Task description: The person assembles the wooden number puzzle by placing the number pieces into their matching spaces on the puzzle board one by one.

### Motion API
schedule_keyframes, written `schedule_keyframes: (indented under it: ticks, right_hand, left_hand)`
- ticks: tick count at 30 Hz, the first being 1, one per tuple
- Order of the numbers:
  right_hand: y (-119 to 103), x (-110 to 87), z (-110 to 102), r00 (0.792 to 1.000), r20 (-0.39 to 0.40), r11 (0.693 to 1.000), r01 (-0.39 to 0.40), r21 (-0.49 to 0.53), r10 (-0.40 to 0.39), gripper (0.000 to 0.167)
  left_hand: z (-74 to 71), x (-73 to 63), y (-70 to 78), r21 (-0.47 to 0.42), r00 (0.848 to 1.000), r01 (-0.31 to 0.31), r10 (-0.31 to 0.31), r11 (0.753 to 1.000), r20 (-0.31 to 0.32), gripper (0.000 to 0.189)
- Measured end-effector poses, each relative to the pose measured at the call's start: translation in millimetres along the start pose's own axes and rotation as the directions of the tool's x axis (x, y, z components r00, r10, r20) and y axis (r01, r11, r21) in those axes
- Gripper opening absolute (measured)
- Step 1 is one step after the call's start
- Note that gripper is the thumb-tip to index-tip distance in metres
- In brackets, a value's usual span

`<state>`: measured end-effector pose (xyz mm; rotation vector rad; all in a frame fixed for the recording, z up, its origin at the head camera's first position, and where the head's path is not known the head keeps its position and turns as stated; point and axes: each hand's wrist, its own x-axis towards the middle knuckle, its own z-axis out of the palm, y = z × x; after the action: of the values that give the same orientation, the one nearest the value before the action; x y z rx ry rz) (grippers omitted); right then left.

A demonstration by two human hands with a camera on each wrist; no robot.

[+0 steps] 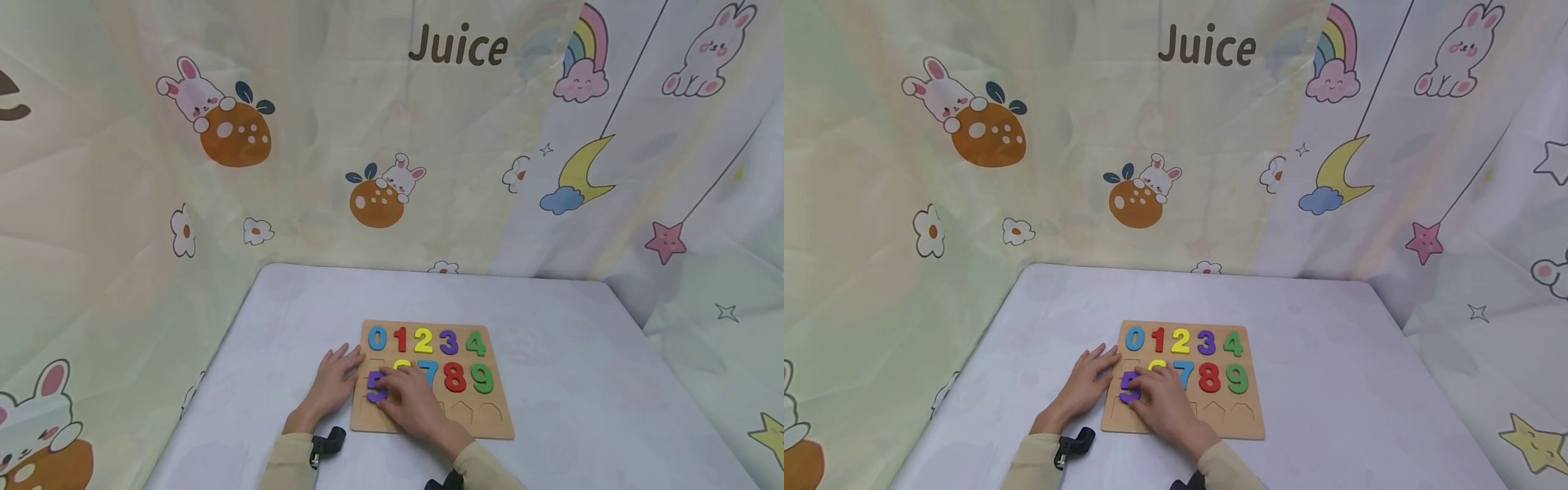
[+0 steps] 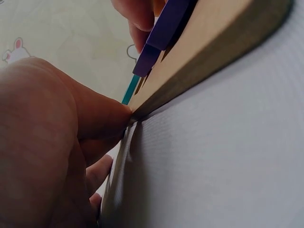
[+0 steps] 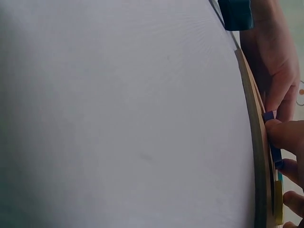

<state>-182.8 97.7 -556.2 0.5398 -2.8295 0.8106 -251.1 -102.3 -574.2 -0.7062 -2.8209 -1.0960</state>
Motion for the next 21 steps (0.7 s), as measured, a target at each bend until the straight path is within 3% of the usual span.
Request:
schedule_keyframes:
  ticks: [14, 21]
  right_hand:
    - [-3.3, 9.5, -1.0, 0.999, -0.009, 0.994, -0.043, -0.103, 0.042, 0.026]
    - [-9.6, 13.4, -0.5, 0.998, 0.010, 0.992, -0.067, -0.106, 0.069, 0.024]
  left_hand:
    - [-2.1, 0.0, 3.4, -0.001, 1.000, -0.008, 0.008, 1.000, 0.005, 0.039]
    - [-2.0, -1.2, 1.6, -0.008, 1.000, -0.011, 0.011, 1.000, 0.003, 0.039]
